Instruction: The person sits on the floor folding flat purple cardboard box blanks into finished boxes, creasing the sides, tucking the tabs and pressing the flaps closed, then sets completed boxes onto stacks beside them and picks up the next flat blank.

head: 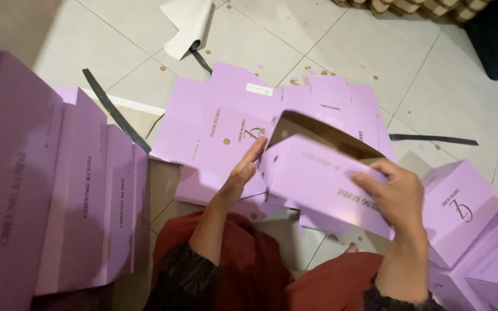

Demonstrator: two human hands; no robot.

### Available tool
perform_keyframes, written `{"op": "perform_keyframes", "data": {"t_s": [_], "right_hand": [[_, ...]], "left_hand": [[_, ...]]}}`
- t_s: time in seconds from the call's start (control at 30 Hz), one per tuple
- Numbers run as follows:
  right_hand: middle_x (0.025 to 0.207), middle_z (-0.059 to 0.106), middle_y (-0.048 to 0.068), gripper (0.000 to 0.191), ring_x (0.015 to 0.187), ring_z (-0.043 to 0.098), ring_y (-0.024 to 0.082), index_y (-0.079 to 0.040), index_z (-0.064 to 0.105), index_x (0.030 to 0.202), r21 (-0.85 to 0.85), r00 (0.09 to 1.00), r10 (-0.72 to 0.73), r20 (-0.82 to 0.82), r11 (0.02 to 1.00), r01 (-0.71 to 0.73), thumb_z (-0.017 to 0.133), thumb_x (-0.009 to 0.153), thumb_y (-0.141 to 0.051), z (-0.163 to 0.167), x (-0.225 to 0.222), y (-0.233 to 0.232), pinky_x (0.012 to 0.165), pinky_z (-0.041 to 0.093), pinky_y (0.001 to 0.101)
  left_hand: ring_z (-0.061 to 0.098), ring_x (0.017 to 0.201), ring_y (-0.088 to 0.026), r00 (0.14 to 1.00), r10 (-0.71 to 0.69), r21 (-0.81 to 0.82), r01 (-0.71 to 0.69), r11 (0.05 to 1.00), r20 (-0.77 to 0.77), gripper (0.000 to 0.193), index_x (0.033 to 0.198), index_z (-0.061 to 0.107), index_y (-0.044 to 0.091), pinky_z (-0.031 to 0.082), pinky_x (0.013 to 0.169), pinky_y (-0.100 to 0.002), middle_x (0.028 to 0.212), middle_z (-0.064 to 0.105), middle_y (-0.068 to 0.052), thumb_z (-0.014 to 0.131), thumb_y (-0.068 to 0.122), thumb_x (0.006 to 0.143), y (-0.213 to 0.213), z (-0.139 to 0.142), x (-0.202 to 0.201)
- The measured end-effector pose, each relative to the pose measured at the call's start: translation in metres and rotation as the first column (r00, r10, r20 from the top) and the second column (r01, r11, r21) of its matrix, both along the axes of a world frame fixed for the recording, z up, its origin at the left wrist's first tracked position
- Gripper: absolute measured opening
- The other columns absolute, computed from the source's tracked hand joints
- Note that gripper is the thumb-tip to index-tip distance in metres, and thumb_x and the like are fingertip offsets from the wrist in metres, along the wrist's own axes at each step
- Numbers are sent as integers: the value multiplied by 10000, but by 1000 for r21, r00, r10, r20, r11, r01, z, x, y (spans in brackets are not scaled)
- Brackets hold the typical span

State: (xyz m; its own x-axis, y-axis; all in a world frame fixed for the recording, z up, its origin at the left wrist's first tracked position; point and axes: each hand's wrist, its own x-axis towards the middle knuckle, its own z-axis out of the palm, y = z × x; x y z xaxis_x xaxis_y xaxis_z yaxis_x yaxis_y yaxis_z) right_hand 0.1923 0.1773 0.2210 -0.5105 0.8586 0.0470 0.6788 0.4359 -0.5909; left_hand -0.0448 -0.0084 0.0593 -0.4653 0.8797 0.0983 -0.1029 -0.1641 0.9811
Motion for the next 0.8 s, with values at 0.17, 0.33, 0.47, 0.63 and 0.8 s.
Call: {"op": "perform_keyframes", "data": {"t_s": [0.17,0.33,0.47,0.63,0.8], "right_hand": [[809,720,49,226,683,609,172,-102,769,941,-98,856,-321,-406,946,308,812,858,-307,-11,24,40,619,479,349],[837,716,53,233,712,611,178,-103,756,968,-423,640,-363,-678,904,64,787,871,-313,-27,5,69,644,482,354],[860,713,56,240,735,612,182,-104,747,989,-533,545,-328,-771,802,-270,767,882,-318,-37,-23,58,665,485,358],[888,709,60,249,764,614,188,-105,734,1015,-564,534,-327,-780,737,-373,742,896,-324,-41,-40,29,690,488,362],[917,705,64,260,793,616,194,-106,722,1042,-575,533,-326,-781,710,-407,717,909,-330,-40,-43,18,715,491,367]], "left_hand": [[197,1595,-337,954,274,31,-279,960,123,724,1649,200,153,181,1300,-488,1760,178,-105,401,473,1031,5,-2,-5],[241,1531,-353,939,214,-179,-170,969,269,746,1636,192,216,204,1213,-543,1710,195,-75,293,565,985,9,2,-1],[281,1533,-320,959,99,-176,-52,983,266,773,1621,231,251,232,1212,-536,1693,244,-81,276,640,955,10,6,7],[278,1535,-325,952,56,-131,-17,991,301,806,1622,241,243,224,1209,-545,1700,238,-92,296,672,942,10,6,7],[290,1531,-346,944,26,-54,-8,998,329,830,1633,213,232,248,1211,-563,1698,229,-119,303,682,941,9,7,5]]}}
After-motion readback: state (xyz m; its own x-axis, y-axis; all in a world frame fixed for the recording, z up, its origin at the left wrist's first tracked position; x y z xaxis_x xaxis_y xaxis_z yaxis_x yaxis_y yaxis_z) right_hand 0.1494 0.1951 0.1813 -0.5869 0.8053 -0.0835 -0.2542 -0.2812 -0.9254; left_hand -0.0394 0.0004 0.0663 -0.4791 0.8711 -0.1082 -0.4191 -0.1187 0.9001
